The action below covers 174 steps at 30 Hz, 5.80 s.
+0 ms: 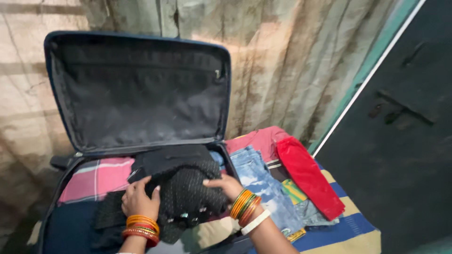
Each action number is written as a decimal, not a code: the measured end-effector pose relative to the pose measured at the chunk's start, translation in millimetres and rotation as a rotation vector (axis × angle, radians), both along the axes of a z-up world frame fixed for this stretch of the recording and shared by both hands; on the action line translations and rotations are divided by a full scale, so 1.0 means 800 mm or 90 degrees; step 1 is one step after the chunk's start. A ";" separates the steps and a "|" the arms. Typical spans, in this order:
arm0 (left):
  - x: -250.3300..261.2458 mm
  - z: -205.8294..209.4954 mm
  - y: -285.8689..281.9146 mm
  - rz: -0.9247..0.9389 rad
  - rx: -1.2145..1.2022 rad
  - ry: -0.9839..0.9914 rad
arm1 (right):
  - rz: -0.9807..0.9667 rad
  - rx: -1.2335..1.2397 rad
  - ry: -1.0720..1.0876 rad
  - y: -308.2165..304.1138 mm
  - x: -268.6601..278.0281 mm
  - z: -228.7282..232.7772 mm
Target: The person packs a suitcase by folding and placing denim pants, a black vest, and red trousers into it, then rearranging the garments to fit.
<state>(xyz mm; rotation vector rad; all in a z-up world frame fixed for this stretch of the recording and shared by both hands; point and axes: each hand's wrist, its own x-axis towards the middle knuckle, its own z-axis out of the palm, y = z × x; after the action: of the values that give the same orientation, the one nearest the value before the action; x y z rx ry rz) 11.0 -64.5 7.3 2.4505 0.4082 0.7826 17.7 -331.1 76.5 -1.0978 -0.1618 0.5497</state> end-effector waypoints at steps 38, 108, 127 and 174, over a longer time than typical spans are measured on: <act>0.147 -0.081 -0.563 -0.396 -1.083 0.235 | -0.359 0.145 0.144 -0.497 0.061 -0.149; 0.157 -0.146 -0.530 -0.224 0.106 0.899 | -0.287 -0.857 -0.119 -0.423 0.136 -0.278; 0.168 -0.189 -0.520 -0.255 0.115 0.897 | -0.324 -0.918 -0.076 -0.410 0.341 -0.296; 0.097 -0.169 -0.511 0.056 -0.156 0.552 | -0.320 -0.917 0.208 -0.648 0.033 -0.313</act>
<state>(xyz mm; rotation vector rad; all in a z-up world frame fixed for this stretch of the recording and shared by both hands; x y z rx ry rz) 88.2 -473.4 -128.2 2.4229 0.8626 -0.3394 44.1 -849.7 -174.0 -2.3035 0.9224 0.3266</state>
